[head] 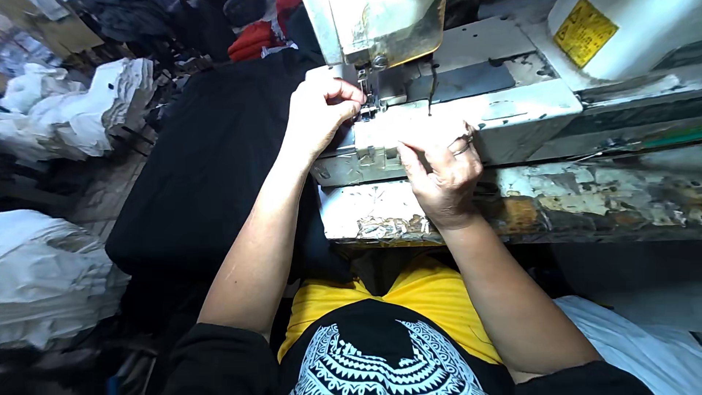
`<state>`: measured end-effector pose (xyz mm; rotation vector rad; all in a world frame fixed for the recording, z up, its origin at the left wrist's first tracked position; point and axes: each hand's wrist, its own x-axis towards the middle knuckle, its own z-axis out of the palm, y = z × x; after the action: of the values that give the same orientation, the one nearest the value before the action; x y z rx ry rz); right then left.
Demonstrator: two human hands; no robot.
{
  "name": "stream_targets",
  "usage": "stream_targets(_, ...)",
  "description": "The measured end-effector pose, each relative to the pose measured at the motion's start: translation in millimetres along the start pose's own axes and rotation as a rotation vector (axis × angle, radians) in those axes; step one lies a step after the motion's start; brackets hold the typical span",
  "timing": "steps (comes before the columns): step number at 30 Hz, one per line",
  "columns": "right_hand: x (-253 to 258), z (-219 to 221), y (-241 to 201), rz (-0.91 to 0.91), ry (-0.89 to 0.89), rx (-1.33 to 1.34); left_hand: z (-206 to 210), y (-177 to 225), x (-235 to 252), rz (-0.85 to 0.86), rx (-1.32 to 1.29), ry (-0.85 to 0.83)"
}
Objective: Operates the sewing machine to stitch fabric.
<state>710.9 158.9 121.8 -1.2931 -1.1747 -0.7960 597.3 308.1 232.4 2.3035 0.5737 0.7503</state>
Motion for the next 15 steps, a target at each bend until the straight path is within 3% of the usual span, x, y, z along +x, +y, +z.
stream_targets(5, 1.1, -0.2, -0.6, 0.006, 0.007, 0.025, 2.4, -2.0, 0.0, 0.048, 0.021, 0.023)
stream_targets(15, 1.0, -1.1, 0.9, -0.002, -0.010, 0.014, 2.3, -0.3, 3.0, -0.012, 0.007, 0.009)
